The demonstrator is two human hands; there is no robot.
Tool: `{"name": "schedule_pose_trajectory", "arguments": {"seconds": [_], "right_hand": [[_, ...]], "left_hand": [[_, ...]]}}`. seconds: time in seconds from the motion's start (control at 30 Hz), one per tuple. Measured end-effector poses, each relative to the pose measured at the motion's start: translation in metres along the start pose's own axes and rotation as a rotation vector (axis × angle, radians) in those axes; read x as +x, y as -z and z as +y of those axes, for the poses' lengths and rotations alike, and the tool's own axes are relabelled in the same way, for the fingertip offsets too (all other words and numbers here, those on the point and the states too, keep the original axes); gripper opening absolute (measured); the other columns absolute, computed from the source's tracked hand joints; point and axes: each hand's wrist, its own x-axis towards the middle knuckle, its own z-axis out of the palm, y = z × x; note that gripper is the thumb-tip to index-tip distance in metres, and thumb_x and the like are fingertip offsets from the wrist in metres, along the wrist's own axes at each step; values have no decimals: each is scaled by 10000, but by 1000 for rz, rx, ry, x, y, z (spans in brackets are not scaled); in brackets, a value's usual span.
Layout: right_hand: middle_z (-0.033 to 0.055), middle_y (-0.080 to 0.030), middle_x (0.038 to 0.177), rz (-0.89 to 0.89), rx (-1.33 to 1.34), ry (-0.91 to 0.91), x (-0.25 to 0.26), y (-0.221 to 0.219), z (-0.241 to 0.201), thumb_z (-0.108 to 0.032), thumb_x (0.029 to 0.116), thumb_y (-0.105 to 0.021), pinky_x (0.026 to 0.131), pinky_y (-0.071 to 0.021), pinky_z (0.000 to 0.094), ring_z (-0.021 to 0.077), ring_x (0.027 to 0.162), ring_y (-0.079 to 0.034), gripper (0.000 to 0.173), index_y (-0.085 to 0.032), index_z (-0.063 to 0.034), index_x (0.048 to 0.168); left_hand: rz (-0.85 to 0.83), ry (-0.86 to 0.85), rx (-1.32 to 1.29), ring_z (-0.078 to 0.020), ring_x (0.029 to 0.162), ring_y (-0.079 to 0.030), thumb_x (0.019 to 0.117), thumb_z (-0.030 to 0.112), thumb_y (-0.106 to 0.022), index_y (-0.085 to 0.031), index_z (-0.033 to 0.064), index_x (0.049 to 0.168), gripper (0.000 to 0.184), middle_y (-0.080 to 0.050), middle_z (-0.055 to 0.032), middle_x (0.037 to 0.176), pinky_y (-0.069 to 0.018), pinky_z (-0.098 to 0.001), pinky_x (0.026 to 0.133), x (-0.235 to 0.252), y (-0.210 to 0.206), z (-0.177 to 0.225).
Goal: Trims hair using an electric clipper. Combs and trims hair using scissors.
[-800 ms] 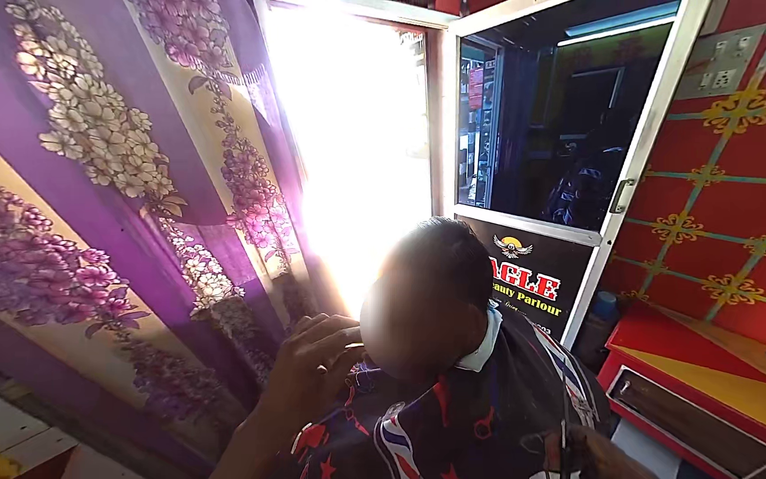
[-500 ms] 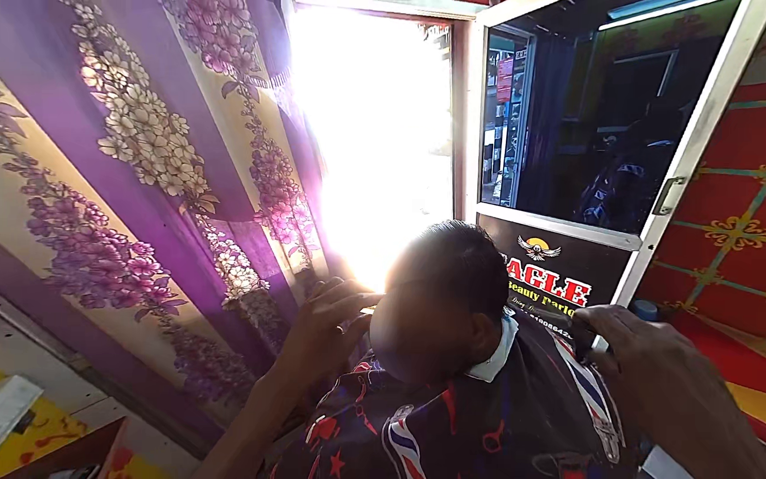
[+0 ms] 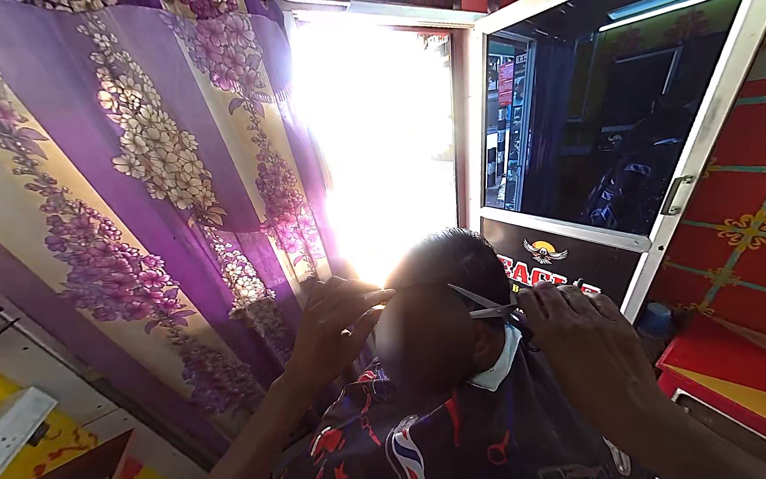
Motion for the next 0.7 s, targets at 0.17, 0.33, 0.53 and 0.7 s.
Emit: {"name": "schedule_pose_trajectory", "arguments": {"seconds": [0.17, 0.33, 0.53, 0.7], "right_hand": [[165, -697, 959, 25, 3, 0, 7, -2, -13, 110, 694, -822, 691, -565, 456, 347, 870, -709, 384, -710, -26, 1035], [114, -670, 800, 4, 62, 45, 1, -3, -13, 153, 684, -792, 616, -547, 443, 305, 695, -680, 337, -683, -44, 934], [167, -706, 980, 11, 26, -17, 2, 1, -14, 124, 669, -827, 709, -563, 489, 366, 894, -710, 427, -696, -21, 1048], [110, -659, 788, 25, 61, 35, 0, -2, -12, 144, 692, -788, 628, -540, 445, 296, 679, -669, 328, -667, -45, 932]], "left_hand": [[19, -9, -19, -89, 1021, -629, 964, 275, -670, -801, 209, 1094, 196, -737, 60, 1088, -470, -306, 872, -1, -1, 0], [20, -20, -15, -90, 1019, -631, 962, 263, -673, -799, 208, 1099, 195, -736, 61, 1092, -476, -313, 870, 0, 0, 1], [12, -35, -7, -96, 1024, -638, 965, 254, -671, -795, 207, 1106, 194, -738, 57, 1107, -467, -344, 875, 2, 2, 1], [18, -30, -11, -91, 1008, -639, 962, 254, -678, -799, 206, 1105, 193, -741, 56, 1100, -472, -332, 859, 4, 3, 2]]}}
